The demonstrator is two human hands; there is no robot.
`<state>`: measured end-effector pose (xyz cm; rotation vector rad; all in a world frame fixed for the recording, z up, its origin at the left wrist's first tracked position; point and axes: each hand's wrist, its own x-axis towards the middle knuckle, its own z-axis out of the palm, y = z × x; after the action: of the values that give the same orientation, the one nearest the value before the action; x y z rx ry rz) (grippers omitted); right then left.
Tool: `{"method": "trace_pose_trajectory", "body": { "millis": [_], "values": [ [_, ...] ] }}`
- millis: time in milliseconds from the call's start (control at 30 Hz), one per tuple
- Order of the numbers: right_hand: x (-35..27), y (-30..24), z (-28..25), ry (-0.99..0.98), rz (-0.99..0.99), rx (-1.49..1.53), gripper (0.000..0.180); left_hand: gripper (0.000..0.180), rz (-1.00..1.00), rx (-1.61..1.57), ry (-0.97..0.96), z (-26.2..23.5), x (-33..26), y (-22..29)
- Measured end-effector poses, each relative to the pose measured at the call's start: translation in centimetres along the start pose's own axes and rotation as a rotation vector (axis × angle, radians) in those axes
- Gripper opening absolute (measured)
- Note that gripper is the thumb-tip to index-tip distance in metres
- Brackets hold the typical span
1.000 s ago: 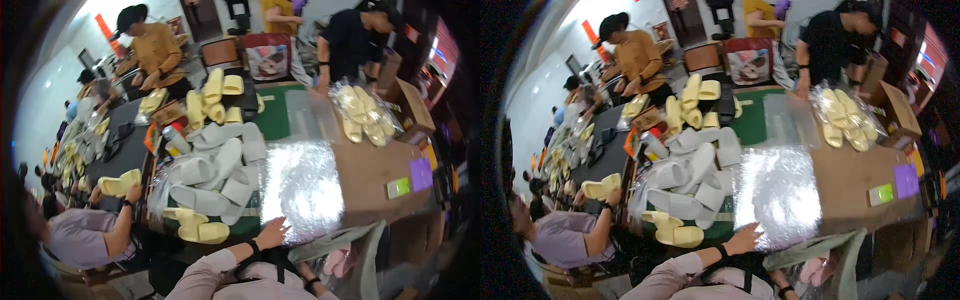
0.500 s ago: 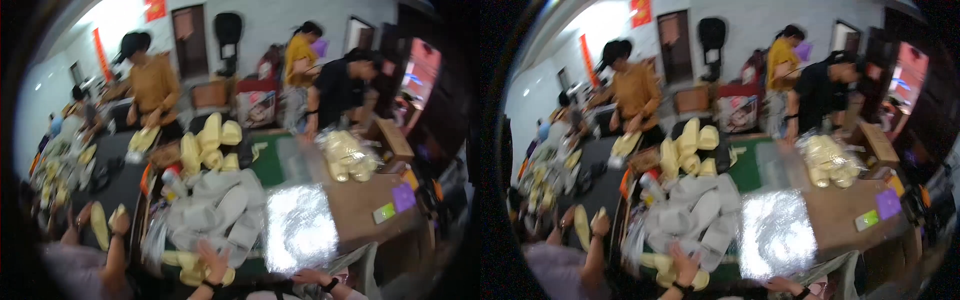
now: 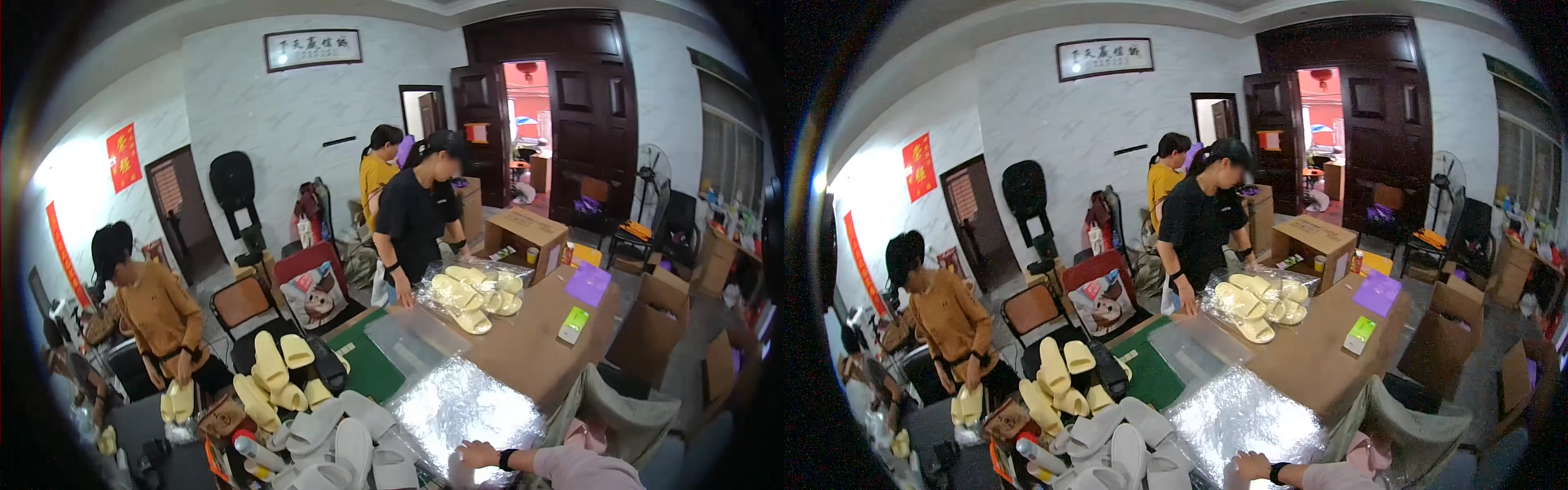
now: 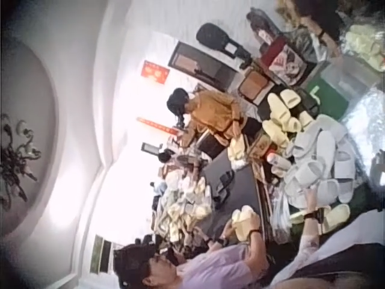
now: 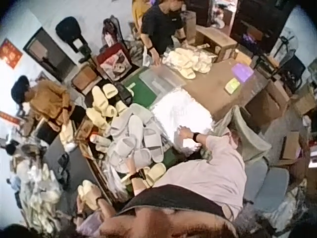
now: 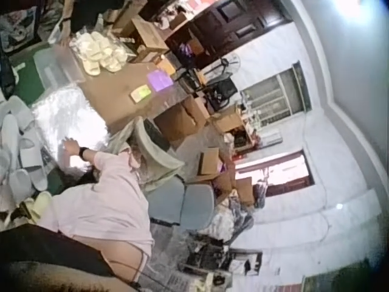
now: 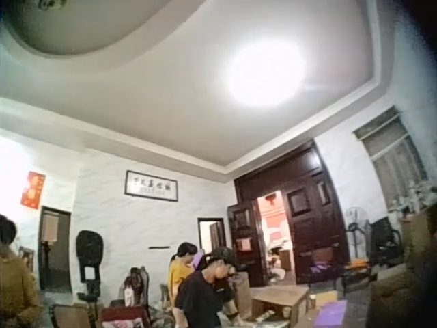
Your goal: The recorder is bagging finished sandals and placing them into a collection bag in a manufacturing environment.
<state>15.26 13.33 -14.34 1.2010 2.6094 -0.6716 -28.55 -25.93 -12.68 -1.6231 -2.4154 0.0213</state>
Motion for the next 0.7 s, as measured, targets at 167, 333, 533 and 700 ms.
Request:
{"method": "trace_pose_trajectory", "body": {
  "millis": [167,333,533,700],
  "values": [
    [1.0,-0.7,2.2,-0.175,-0.168,-0.341,0.04,0.027,0.488,0.833,-0.229,-6.5,-2.6,-11.2],
    [2.9,0.4,8.0,0.229,0.107,0.113,0.044,0.026,0.705,0.804,-0.295,-6.2,0.1,-4.7],
    [1.4,-0.3,4.9,0.085,-0.056,0.078,0.046,0.095,1.698,2.247,0.847,-16.9,6.7,6.1],
    [2.6,4.3,7.3,0.074,-0.183,0.378,0.047,0.067,1.424,3.59,1.397,-16.7,15.2,25.0]
  ]
}}
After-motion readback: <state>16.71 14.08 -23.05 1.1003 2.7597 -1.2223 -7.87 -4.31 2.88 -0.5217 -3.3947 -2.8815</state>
